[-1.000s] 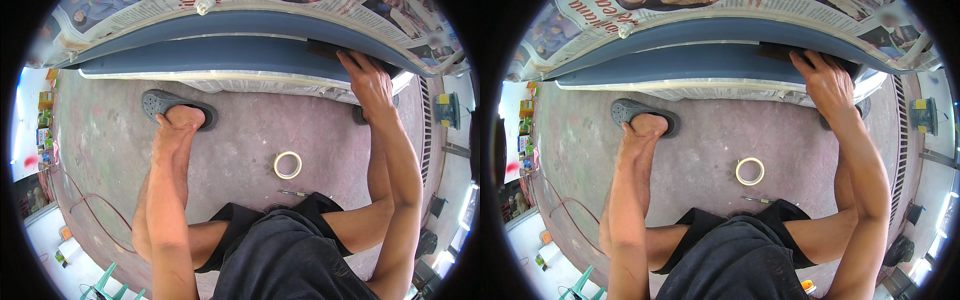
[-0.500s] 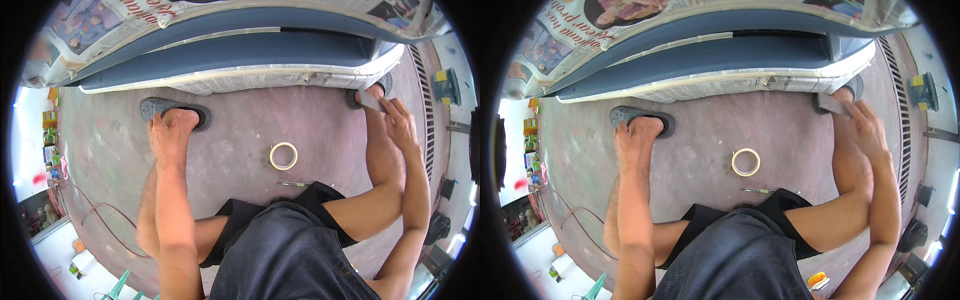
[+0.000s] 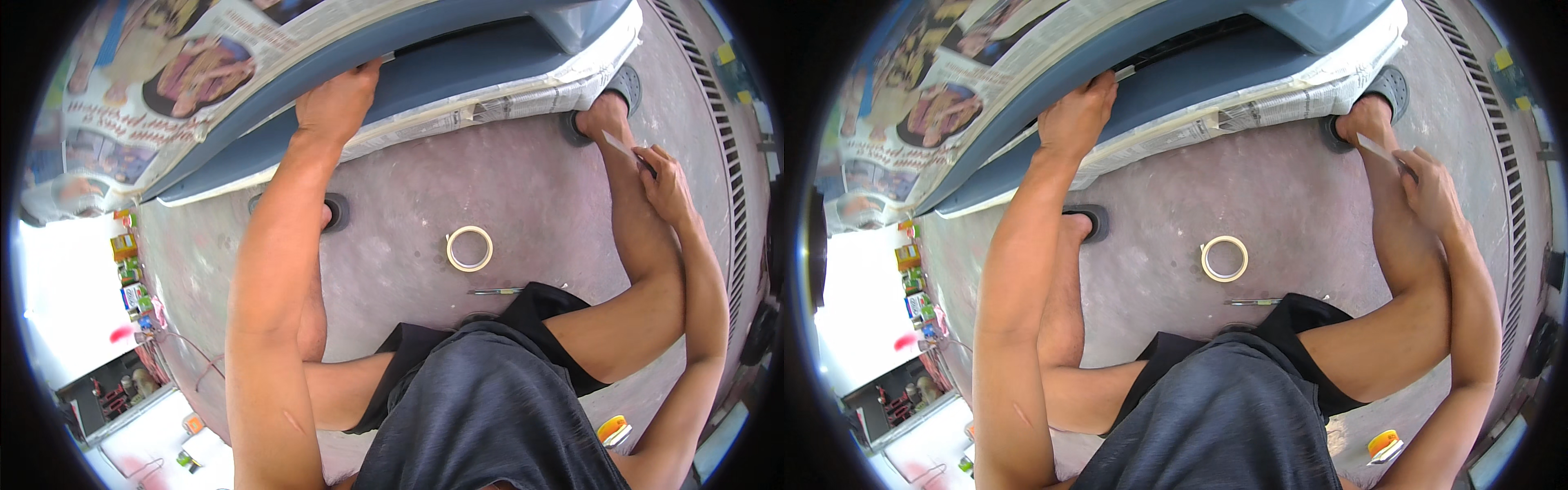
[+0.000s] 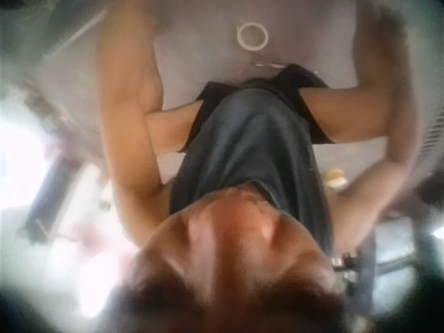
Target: The person applies masking tape to the edges of a car bumper that is covered with newspaper. They repeatedly tear pieces of tape and press them along the bumper's trim to mask off areas.
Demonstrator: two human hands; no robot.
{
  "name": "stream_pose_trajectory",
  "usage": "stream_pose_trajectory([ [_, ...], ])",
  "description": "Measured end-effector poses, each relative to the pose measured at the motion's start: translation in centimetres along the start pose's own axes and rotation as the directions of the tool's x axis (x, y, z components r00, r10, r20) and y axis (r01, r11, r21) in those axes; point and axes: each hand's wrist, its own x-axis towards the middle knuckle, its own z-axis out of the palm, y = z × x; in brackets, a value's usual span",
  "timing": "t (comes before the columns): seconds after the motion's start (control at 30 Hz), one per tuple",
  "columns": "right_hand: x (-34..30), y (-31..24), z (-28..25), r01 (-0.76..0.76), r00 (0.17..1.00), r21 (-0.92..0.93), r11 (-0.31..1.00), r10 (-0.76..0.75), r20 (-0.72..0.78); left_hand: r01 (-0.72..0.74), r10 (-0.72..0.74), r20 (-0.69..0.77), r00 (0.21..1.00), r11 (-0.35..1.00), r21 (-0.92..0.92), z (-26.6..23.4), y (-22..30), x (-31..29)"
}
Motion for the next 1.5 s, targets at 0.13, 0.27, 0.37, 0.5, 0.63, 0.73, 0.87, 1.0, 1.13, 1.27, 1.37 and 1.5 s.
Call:
stream_pose_trajectory([
  [0.13, -0.1, 1.0, 0.7, -0.062, 0.997, 0.055, 0.997, 0.064, -0.036, -0.059, 0.059, -0.002, 0.998, 0.997, 0.051, 0.8, -0.4, 1.0],
  [0.27, 0.1, 1.2, 0.8, -0.072, 0.997, 0.083, 0.994, 0.073, -0.012, -0.154, 0.146, 0.056, 0.988, 0.968, 0.198, 0.6, -0.2, 2.0],
  [0.37, 0.0, 1.8, 1.0, -0.055, 0.998, 0.084, 0.995, 0.057, -0.015, -0.201, 0.191, 0.067, 0.979, 0.958, 0.205, 0.3, 0.0, 2.7],
  [0.5, 0.0, 2.7, 1.4, -0.016, 0.999, 0.108, 0.994, 0.02, -0.035, -0.287, 0.278, 0.08, 0.957, 0.947, 0.145, -0.3, 0.5, 3.8],
  [0.63, 0.1, 2.3, 1.3, -0.017, 0.999, 0.129, 0.991, 0.021, -0.031, -0.293, 0.278, 0.121, 0.953, 0.946, 0.137, 0.2, 0.9, 4.0],
  [0.73, 0.3, 2.8, 1.8, -0.045, 0.999, 0.106, 0.993, 0.046, -0.004, -0.287, 0.284, 0.048, 0.958, 0.953, 0.098, 0.9, 0.4, 3.5],
  [0.87, 0.1, 3.3, 2.1, -0.018, 0.999, 0.092, 0.996, 0.021, -0.041, -0.209, 0.217, -0.187, 0.958, 0.976, 0.058, 0.7, 1.2, 3.1],
  [1.0, -0.7, 4.0, 2.4, 0.035, 0.994, 0.076, 0.996, -0.026, -0.11, 0.022, -0.039, -0.248, 0.968, 0.997, -0.071, 0.7, 3.1, 2.3],
  [1.13, -1.2, 5.8, 2.4, 0.068, 0.991, 0.089, 0.994, -0.058, -0.117, 0.207, -0.262, -0.19, 0.946, 0.941, -0.267, -1.8, 2.4, -2.6],
  [1.27, -1.3, 11.8, 1.7, -0.216, 0.932, 0.108, 0.971, 0.237, -0.274, 0.452, -0.476, -0.089, 0.875, 0.869, -0.201, -5.3, 0.5, -11.3],
  [1.37, -3.6, 19.6, 1.0, -0.487, 0.808, 0.171, 0.857, 0.516, -0.285, 0.768, -0.77, 0.036, 0.637, 0.63, -0.11, -7.4, -4.8, -20.0],
  [1.5, -17.8, 41.3, 8.4, -0.445, 0.867, -0.139, 0.885, 0.387, -0.315, 0.903, -0.813, 0.489, 0.316, 0.416, 0.107, 0.7, -8.8, -30.7],
])
